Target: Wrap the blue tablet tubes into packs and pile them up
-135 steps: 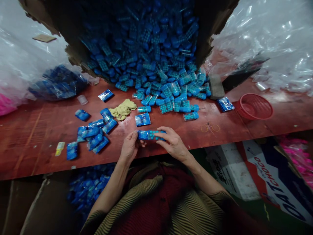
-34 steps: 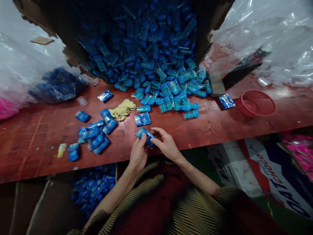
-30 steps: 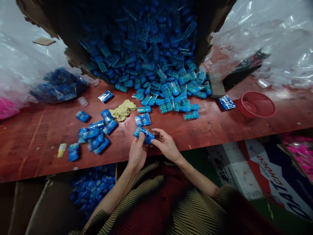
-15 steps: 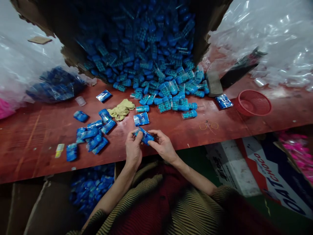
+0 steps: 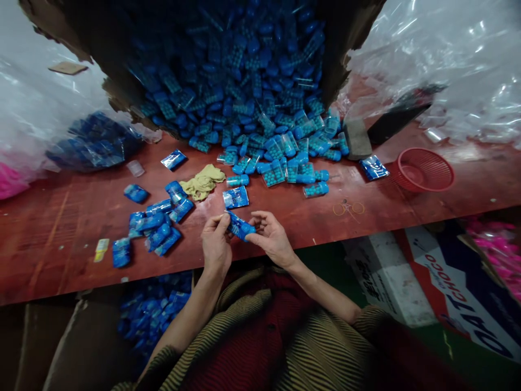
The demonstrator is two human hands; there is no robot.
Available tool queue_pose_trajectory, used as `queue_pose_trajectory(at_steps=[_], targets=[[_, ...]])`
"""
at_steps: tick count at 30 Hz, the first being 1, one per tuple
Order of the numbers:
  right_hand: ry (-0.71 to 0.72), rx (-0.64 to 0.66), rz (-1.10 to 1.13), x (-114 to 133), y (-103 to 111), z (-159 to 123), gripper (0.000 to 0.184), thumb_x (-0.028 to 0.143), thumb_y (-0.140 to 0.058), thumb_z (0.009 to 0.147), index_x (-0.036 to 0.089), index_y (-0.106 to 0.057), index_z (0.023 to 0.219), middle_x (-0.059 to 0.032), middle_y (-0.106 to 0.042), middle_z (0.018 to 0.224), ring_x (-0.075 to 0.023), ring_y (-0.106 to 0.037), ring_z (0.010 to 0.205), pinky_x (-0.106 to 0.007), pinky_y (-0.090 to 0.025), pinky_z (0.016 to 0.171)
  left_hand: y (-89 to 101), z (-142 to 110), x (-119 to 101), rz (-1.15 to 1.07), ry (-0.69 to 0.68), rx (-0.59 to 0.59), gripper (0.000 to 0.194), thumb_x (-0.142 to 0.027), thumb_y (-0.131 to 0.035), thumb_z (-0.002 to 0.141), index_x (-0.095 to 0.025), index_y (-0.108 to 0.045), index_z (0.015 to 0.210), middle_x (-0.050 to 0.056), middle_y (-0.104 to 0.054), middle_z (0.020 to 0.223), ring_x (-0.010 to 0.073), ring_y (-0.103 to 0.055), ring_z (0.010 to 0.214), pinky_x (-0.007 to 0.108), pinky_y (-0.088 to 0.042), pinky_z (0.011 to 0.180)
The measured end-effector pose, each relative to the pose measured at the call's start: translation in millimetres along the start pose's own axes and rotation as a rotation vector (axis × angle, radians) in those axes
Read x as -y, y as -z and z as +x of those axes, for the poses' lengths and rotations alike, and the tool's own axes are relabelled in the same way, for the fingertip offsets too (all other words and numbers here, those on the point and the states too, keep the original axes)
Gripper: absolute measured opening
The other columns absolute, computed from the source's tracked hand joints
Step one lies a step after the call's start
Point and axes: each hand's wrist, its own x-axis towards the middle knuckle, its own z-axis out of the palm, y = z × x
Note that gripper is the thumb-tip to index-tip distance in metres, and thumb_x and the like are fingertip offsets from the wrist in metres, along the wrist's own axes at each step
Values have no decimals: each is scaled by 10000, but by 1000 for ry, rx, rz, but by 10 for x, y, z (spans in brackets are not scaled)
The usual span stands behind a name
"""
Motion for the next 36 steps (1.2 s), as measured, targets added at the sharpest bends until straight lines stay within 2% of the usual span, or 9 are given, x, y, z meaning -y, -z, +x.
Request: queue_pose_trajectory(at_steps=[4, 7, 9, 12, 15, 21, 27, 32, 36], targets=[[6, -6, 14, 18, 13, 5, 494, 192, -714, 629, 231, -484, 1064, 5, -553, 907, -127, -557, 845, -296, -471, 796, -28, -26, 3, -45, 69, 42, 284, -284, -794, 584, -163, -580, 726, -55, -595, 637, 66, -544, 528, 178, -440, 501], [13, -13, 15, 53, 42, 11, 521, 194, -723, 628, 230, -477, 1085, 10, -554, 891, -126, -557, 824, -293, -471, 780, -32, -60, 5, -91, 120, 134, 336, -299, -796, 598, -161, -609, 841, -41, -619, 694, 72, -570, 585, 176, -461, 547], [15, 0, -1, 77, 56, 14, 535, 206, -736, 628, 232, -483, 1099, 13, -558, 872, -129, -558, 808, -293, -473, 767, -21, -71, 6, -109, 201, 180, 328, -280, -803, 596, -139, -616, 825, -29, -620, 694, 73, -575, 596, 173, -467, 556], [29, 54, -36, 113, 80, 27, 552, 228, -762, 618, 245, -506, 1106, 23, -557, 842, -125, -546, 771, -286, -468, 740, 5, -62, 1, -114, 354, 162, 293, -204, -800, 597, -123, -628, 819, -16, -626, 685, 76, -584, 589, 168, -476, 552], [36, 133, -19, 153, 113, 53, 551, 236, -774, 613, 255, -526, 1106, 33, -549, 822, -113, -527, 742, -269, -460, 717, 27, -38, -22, -102, 455, 166, 288, -192, -763, 646, -139, -635, 898, 7, -654, 735, 109, -622, 636, 204, -513, 579], [22, 190, -30, 206, 159, 87, 590, 249, -770, 633, 261, -508, 1161, 37, -530, 828, -105, -518, 741, -265, -459, 735, 18, 0, -112, -26, 399, 286, 347, -147, -743, 650, -125, -622, 975, 47, -687, 798, 133, -649, 679, 216, -528, 618], [65, 205, -116, 174, 197, 125, 718, 246, -768, 651, 279, -439, 1289, 30, -501, 879, -122, -534, 835, -288, -453, 824, -45, 5, -161, -47, 415, 320, 303, -97, -696, 677, -126, -610, 966, 66, -709, 821, 167, -675, 719, 239, -545, 628], [82, 151, -262, 182, 243, 148, 842, 267, -796, 623, 299, -391, 1361, -37, -496, 1185, -182, -523, 1057, -364, -415, 966, -41, 17, -162, -57, 425, 385, 299, -102, -672, 710, -128, -613, 1002, 96, -716, 889, 221, -685, 858, 305, -564, 726], [34, 233, -170, 180, 261, 180, 949, 264, -816, 590, 308, -329, 1403, -55, -470, 1288, -200, -522, 1111, -366, -436, 959, -32, 38, -127, -52, 479, 435, 289, -132, -649, 739, -114, -630, 1027, 113, -714, 919, 247, -669, 944, 344, -554, 818]])
